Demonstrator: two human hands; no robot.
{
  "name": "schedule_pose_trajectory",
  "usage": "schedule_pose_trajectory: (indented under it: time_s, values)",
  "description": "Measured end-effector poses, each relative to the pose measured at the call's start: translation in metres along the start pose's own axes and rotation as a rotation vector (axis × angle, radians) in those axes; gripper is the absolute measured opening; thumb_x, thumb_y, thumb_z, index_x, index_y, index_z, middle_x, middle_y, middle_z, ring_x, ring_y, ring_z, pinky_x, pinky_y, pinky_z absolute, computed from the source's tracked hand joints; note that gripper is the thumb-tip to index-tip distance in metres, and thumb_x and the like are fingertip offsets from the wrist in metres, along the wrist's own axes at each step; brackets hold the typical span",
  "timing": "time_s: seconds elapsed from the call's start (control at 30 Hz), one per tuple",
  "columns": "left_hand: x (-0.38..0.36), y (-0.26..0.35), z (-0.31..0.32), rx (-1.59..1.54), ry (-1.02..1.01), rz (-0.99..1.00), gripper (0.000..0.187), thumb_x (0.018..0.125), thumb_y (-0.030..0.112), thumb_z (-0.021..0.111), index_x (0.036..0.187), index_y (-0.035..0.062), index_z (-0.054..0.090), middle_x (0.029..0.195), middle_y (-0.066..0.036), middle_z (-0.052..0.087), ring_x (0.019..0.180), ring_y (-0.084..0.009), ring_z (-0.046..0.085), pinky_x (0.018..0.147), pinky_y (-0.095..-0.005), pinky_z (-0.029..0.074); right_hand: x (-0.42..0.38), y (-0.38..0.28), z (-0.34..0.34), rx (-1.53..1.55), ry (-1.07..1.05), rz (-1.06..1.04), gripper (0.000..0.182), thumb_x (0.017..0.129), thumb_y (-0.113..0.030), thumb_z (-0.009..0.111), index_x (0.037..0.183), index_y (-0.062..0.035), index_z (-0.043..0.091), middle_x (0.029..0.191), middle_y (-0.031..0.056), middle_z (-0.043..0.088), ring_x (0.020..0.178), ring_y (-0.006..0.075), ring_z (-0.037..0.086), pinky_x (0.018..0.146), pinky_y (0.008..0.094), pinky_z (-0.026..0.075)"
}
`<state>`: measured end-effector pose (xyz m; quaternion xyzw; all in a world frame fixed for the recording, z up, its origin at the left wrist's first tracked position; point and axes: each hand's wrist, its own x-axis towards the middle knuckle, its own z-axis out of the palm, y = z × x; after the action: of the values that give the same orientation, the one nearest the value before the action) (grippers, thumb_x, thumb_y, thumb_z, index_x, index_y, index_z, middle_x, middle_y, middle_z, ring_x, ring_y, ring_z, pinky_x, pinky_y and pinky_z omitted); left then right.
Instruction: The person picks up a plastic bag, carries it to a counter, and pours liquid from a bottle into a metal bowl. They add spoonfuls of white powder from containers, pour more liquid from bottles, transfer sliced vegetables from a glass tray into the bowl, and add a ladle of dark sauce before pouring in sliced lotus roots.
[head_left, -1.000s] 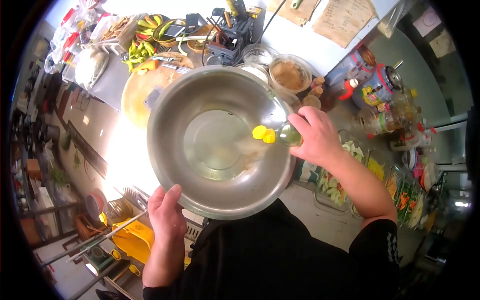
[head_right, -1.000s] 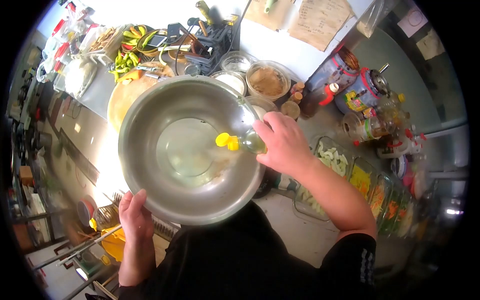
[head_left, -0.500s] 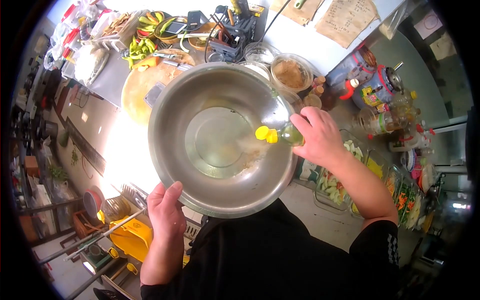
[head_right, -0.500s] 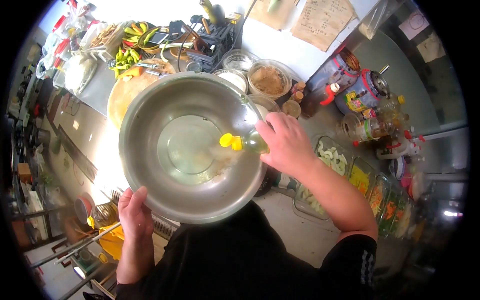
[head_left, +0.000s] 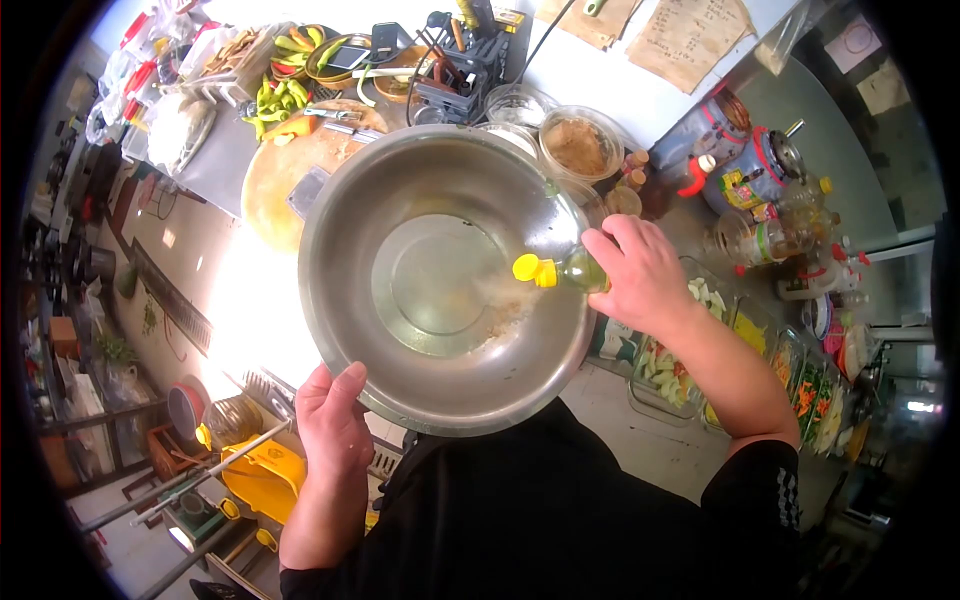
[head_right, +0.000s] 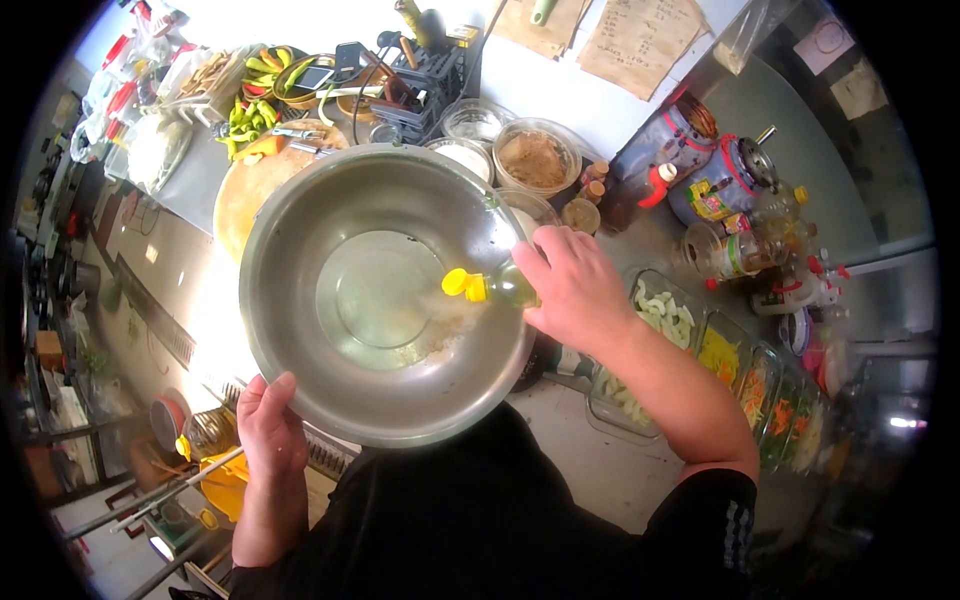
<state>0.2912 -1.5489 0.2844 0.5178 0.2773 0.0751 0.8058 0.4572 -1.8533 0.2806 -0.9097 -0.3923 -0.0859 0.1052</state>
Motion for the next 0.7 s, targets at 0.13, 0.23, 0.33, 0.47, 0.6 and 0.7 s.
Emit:
schedule_pose_trajectory:
  time_s: [0.13, 0.23, 0.33, 0.47, 0.6, 0.7]
  values:
    - [0.0, 0.0, 0.0, 0.001, -0.011, 0.01, 0.02, 0.086, 0.002, 0.055, 0.104, -0.006, 0.062, 0.096, -0.009, 0.067, 0.085, -0.014, 0.061, 0.079, -0.024, 0.045, -0.001, 0.0, 0.0, -0.005, -0.005, -0.005, 0.056, 0.057, -0.016, 0.075, 0.106, -0.0043, 0.052, 0.097, 0.0118, 0.046, 0.095, 0.0289, 0.051, 0.086, 0.0387, 0.043]
    - [0.001, 0.0, 0.001, 0.006, -0.01, 0.006, 0.019, 0.087, 0.002, 0.055, 0.102, -0.0058, 0.062, 0.095, -0.009, 0.067, 0.083, -0.0135, 0.061, 0.076, -0.0237, 0.046, -0.002, 0.0, 0.0, -0.015, -0.004, -0.007, 0.055, 0.056, -0.016, 0.075, 0.105, -0.0043, 0.052, 0.097, 0.0114, 0.046, 0.095, 0.0283, 0.051, 0.085, 0.0382, 0.043]
    - [0.001, -0.001, 0.002, 0.006, -0.01, 0.013, 0.019, 0.087, 0.003, 0.055, 0.102, -0.0056, 0.062, 0.093, -0.008, 0.066, 0.082, -0.013, 0.061, 0.075, -0.0235, 0.045, -0.003, 0.0, 0.0, -0.02, -0.01, -0.005, 0.056, 0.056, -0.016, 0.075, 0.105, -0.0043, 0.052, 0.097, 0.0114, 0.046, 0.095, 0.0281, 0.051, 0.085, 0.0379, 0.043]
    - [0.001, -0.001, 0.003, 0.011, -0.013, 0.003, 0.018, 0.087, 0.003, 0.056, 0.102, -0.0054, 0.062, 0.092, -0.008, 0.067, 0.08, -0.0124, 0.06, 0.073, -0.0229, 0.045, -0.005, 0.001, 0.0, -0.024, -0.008, 0.002, 0.056, 0.056, -0.016, 0.076, 0.105, -0.0043, 0.052, 0.097, 0.0113, 0.046, 0.095, 0.0279, 0.051, 0.085, 0.0377, 0.043]
    - [0.001, -0.001, 0.007, 0.016, -0.016, 0.008, 0.018, 0.087, 0.004, 0.056, 0.101, -0.0053, 0.062, 0.092, -0.008, 0.066, 0.078, -0.0122, 0.06, 0.072, -0.0228, 0.046, -0.007, 0.002, -0.001, -0.016, 0.002, 0.015, 0.056, 0.056, -0.015, 0.076, 0.105, -0.0043, 0.052, 0.097, 0.0114, 0.046, 0.093, 0.028, 0.051, 0.084, 0.0379, 0.043]
    - [0.002, -0.001, 0.01, 0.023, -0.031, 0.005, 0.018, 0.087, 0.003, 0.055, 0.101, -0.0053, 0.062, 0.092, -0.008, 0.066, 0.079, -0.0123, 0.06, 0.072, -0.0228, 0.046, -0.011, 0.004, -0.002, 0.062, -0.002, 0.088, 0.056, 0.055, -0.015, 0.075, 0.106, -0.0036, 0.054, 0.097, 0.0112, 0.047, 0.091, 0.0294, 0.052, 0.082, 0.0389, 0.044]
